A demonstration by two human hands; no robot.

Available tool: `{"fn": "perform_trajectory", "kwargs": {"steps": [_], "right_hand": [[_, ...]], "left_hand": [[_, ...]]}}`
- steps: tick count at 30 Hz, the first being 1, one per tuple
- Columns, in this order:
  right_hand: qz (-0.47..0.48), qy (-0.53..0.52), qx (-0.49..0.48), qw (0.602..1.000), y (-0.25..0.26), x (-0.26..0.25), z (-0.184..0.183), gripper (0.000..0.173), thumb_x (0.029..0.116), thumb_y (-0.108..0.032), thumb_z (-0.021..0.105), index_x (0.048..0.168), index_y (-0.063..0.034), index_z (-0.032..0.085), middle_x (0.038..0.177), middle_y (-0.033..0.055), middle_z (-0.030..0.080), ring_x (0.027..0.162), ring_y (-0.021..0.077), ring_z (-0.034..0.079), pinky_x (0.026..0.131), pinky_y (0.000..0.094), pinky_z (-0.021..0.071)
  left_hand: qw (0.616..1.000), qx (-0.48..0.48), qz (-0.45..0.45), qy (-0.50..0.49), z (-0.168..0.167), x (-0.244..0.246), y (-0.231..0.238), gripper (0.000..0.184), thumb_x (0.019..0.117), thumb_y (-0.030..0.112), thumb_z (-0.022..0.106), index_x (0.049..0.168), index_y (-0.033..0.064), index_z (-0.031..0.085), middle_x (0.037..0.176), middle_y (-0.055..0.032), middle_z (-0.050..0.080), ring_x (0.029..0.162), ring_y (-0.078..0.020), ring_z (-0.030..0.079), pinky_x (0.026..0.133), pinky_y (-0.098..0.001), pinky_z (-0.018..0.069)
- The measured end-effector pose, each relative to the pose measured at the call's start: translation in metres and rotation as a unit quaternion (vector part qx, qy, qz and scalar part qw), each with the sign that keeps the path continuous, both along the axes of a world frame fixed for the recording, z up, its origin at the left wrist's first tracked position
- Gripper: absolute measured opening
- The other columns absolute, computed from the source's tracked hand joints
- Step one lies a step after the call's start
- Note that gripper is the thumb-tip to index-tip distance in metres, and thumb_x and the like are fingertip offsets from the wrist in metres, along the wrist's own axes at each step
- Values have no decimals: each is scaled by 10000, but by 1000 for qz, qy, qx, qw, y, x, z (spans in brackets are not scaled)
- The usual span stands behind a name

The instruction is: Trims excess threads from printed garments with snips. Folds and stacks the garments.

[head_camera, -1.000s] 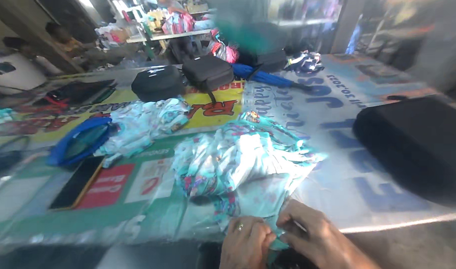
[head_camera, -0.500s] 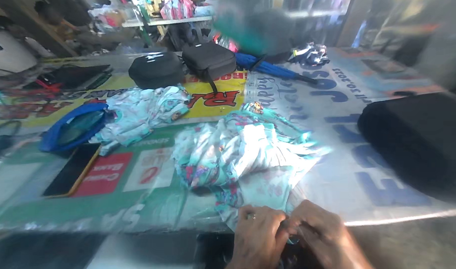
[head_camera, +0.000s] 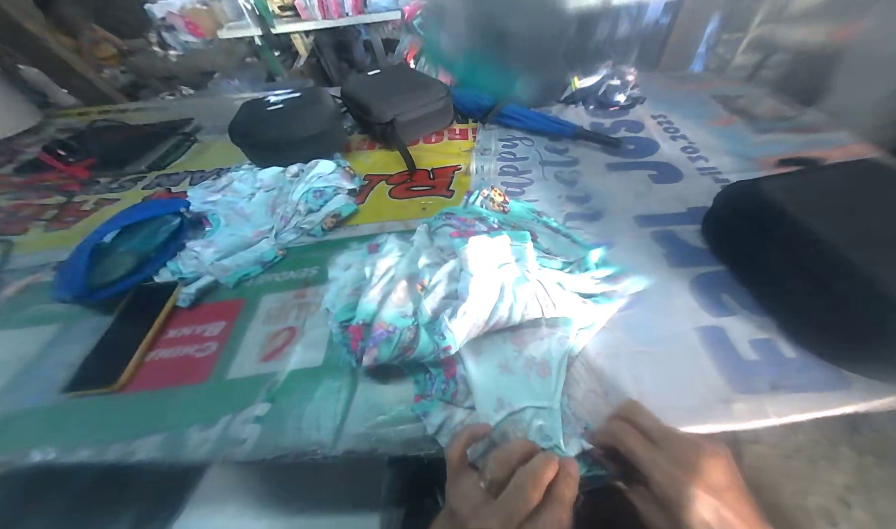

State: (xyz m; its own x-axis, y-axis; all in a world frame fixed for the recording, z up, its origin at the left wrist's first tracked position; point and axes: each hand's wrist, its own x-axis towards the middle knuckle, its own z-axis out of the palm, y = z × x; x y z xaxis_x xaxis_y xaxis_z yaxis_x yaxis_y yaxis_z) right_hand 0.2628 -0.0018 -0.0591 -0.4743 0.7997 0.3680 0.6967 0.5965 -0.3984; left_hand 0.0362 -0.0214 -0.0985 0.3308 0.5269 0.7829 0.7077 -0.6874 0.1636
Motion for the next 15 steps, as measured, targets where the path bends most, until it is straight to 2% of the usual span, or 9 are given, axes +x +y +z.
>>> {"fn": "perform_trajectory", "kwargs": {"steps": [3,6,10,12,15], "right_hand": [[-9,2,-3,1000,0,3,1,131,959,-232,660,1010,-121,708,918,75,694,682,158,663,510,288,515],[-33,2,5,999,-5,2,9,333,925,-360,708,1126,-96,679,911,98,730,710,197,696,556,333,544],[-2,-14,36,999,-5,4,10,212,991,-283,645,1122,-123,693,976,93,737,816,217,705,631,340,547],[2,-33,52,998,-3,3,8,192,1014,-283,619,1117,-149,712,998,65,744,831,206,698,642,335,530],[16,-5,54,998,1,1,1,194,1031,-304,601,1110,-169,716,1012,37,746,846,174,686,663,309,515]], "left_hand": [[1000,-5,-5,12,4,0,-3,132,1033,248,543,1037,223,672,993,47,645,1028,-91,584,1119,-371,275],[1000,-7,-9,8,2,0,-3,148,1039,240,519,1029,219,665,994,47,636,1056,-86,578,1143,-370,254],[1000,-8,-5,-3,3,3,-4,141,1035,239,531,1019,222,671,982,56,646,1043,-81,582,1145,-369,250],[1000,-11,-2,-12,3,4,-3,132,1037,242,530,1020,226,660,984,60,642,1040,-71,583,1148,-368,253],[1000,-17,-4,-23,3,4,-2,129,1037,237,533,1019,232,661,993,66,641,1049,-66,578,1152,-367,248]]}}
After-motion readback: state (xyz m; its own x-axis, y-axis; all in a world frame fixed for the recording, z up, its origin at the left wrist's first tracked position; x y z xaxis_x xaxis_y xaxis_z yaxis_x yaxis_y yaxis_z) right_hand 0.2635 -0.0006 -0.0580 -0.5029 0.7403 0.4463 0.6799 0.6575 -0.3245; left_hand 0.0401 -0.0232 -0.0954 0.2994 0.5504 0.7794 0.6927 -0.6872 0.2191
